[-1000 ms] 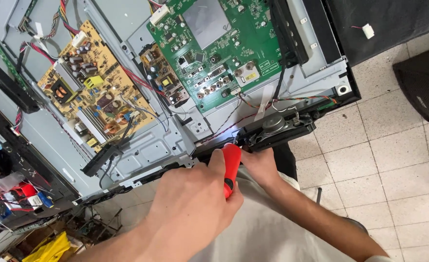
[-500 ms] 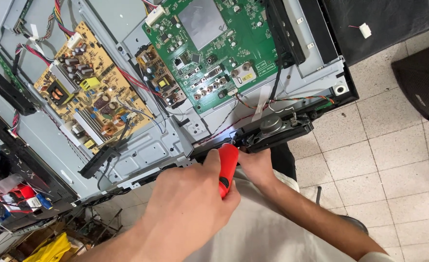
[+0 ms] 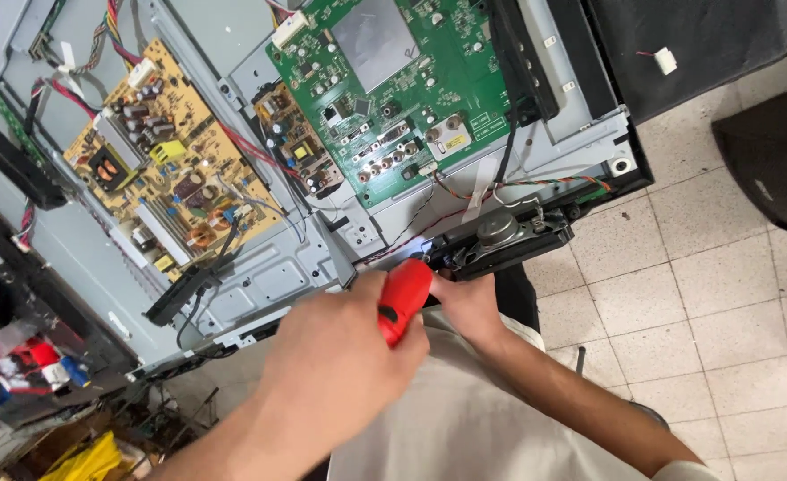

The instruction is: Repairing a television by installing internal components and securing them with an electric screwdriver

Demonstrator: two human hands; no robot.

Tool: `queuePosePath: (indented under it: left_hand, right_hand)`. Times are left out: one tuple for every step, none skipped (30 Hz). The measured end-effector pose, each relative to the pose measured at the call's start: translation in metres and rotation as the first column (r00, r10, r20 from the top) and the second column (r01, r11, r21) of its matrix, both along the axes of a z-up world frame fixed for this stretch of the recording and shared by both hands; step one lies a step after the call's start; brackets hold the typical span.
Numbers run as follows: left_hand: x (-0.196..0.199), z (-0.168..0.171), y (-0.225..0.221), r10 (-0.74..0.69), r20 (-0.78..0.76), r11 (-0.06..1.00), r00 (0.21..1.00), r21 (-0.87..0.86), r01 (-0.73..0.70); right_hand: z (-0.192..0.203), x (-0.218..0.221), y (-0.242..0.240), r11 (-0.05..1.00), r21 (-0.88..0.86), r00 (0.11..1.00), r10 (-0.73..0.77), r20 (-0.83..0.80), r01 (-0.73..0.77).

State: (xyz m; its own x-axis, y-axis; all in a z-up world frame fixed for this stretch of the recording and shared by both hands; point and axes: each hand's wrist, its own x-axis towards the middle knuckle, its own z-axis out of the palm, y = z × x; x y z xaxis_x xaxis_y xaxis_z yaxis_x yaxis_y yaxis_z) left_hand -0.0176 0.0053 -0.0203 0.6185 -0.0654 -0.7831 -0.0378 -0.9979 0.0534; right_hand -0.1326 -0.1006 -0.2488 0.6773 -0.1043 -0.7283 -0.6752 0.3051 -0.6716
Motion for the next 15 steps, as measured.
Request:
queuePosePath:
  left_hand:
    - [-0.005,-0.002,0.0,-0.003,0.004,1.0,1.0,-0.009,0.003]
    - [-0.012,-0.003,-0.002,-0.017,0.064,0.999,0.998,-0.047,0.02]
    - [-0.02,-0.004,-0.003,-0.029,0.125,0.996,0.992,-0.083,0.039]
    - [-0.014,0.0,-0.003,-0.027,0.129,0.995,0.991,-0.092,0.039]
    - [-0.008,0.004,-0.003,0.013,0.013,0.998,1.0,-0.054,-0.012]
    - [-0.002,0.008,-0.004,0.056,-0.099,0.998,0.993,-0.01,-0.057]
    - [-0.003,0.009,0.002,0.056,-0.095,0.998,0.994,-0.018,-0.058]
    - [-0.004,0.011,0.01,0.111,-0.063,0.992,0.992,-0.044,-0.114]
    - [-0.006,0.012,0.017,0.167,-0.033,0.983,0.985,-0.073,-0.169]
    - [-0.009,0.023,0.024,0.163,-0.027,0.983,0.986,-0.084,-0.165]
    - [-0.013,0.034,0.032,0.281,-0.031,0.954,0.959,-0.096,-0.283]
    - [-0.021,0.046,0.041,0.406,-0.04,0.907,0.913,-0.102,-0.408]
    - [-0.03,0.049,0.055,0.415,-0.039,0.902,0.909,-0.109,-0.417]
    - [-0.041,0.053,0.071,0.463,-0.04,0.877,0.886,-0.121,-0.464]
    - [-0.055,0.058,0.089,0.509,-0.042,0.85,0.86,-0.133,-0.51]
  right_hand:
    - [-0.001,0.002,0.0,1.0,-0.009,1.0,-0.003,0.004,0.003]
    - [-0.001,0.002,-0.002,1.0,0.002,1.0,0.022,0.015,-0.022]
    - [0.0,0.002,-0.004,0.999,0.012,0.999,0.047,0.027,-0.047]
    - [0.0,0.002,-0.005,0.999,0.003,0.998,0.048,0.03,-0.048]
    - [0.001,0.002,-0.007,0.997,0.019,0.996,0.079,0.05,-0.08]
    - [0.002,0.002,-0.008,0.993,0.036,0.991,0.109,0.072,-0.111]
    - [0.005,0.004,-0.016,0.993,0.027,0.991,0.11,0.076,-0.112]
    - [0.007,0.007,-0.023,0.973,0.041,0.973,0.223,0.06,-0.226]
    - [0.01,0.009,-0.03,0.94,0.057,0.942,0.333,0.046,-0.336]
    - [-0.016,-0.005,-0.041,0.942,0.044,0.942,0.331,0.05,-0.333]
    - [-0.042,-0.019,-0.052,0.932,0.047,0.933,0.361,-0.007,-0.36]
    - [-0.067,-0.035,-0.063,0.916,0.057,0.914,0.4,-0.066,-0.397]
    - [-0.066,-0.044,-0.082,0.912,0.05,0.91,0.409,-0.065,-0.406]
    - [-0.065,-0.05,-0.1,0.896,0.02,0.885,0.435,0.164,-0.444]
    - [-0.064,-0.055,-0.114,0.881,-0.013,0.811,0.442,0.384,-0.474]
